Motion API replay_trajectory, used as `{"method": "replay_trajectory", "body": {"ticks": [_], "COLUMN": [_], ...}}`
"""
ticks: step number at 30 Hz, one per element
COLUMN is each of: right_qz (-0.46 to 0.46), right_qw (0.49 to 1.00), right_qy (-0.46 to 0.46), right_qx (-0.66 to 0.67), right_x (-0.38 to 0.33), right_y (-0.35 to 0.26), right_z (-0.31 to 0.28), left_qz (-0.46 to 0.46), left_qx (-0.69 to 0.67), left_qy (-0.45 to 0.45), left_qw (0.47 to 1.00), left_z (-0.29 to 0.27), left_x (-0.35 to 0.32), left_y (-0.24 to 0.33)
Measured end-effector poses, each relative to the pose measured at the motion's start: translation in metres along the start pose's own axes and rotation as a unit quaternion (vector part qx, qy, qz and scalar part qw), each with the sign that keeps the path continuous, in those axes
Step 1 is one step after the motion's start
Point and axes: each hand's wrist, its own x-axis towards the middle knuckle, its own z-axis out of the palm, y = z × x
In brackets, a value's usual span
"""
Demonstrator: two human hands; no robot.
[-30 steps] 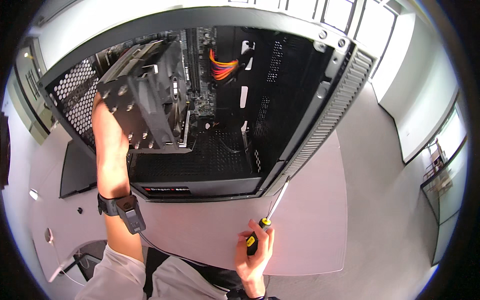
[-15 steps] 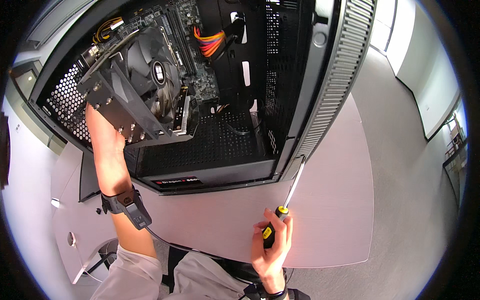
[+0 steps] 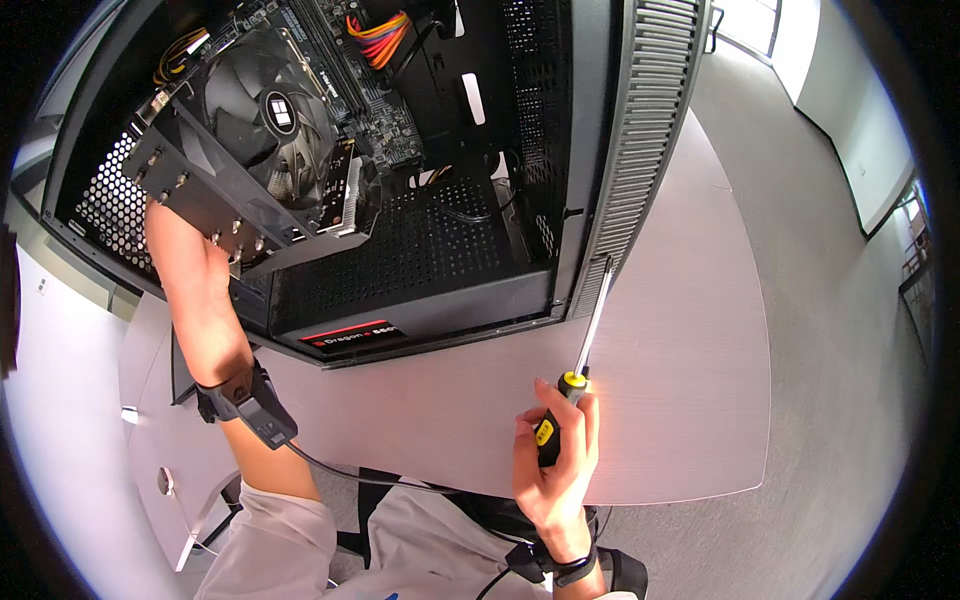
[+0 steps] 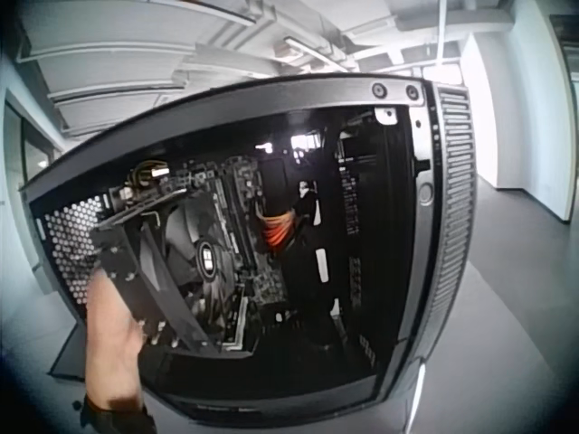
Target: The person removes a side panel from a black computer case, uses a screwdriver to loosen screws on the motherboard, and then reattaches the side panel. The person handles the case and panel multiple times to align and secure them.
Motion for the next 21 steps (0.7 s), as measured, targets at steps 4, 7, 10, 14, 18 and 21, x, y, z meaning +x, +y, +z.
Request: {"method": "replay_trajectory", "body": {"ticks": [4,7,10,14,18,21], "right_qz": [0.002,0.013,0.008,-0.011,-0.009,-0.002], "right_qw": [1.0,1.0,1.0,0.999,0.999,1.0], "right_qy": [-0.004,-0.003,-0.011,-0.018,-0.014,-0.011], "right_qx": [0.003,0.014,-0.004,-0.034,-0.027,-0.011], "right_x": [0.0,0.0,0.001,0.002,0.001,0.0], "right_y": [0.0,0.0,0.0,0.0,0.0,-0.001], "right_z": [0.0,0.0,-0.001,-0.003,-0.001,0.0], "left_qz": [0.021,0.046,0.011,0.167,0.161,0.21], "left_qx": [0.047,0.008,0.032,0.266,0.343,0.392], "left_qy": [-0.002,-0.063,-0.064,-0.185,-0.21,-0.167], "left_qw": [0.999,0.997,0.997,0.931,0.901,0.88], "left_z": [-0.002,-0.008,-0.02,-0.041,-0.072,-0.09], "left_x": [-0.023,-0.043,-0.072,-0.111,-0.123,-0.127], "left_y": [0.01,0.012,0.015,0.019,0.029,0.031]}}
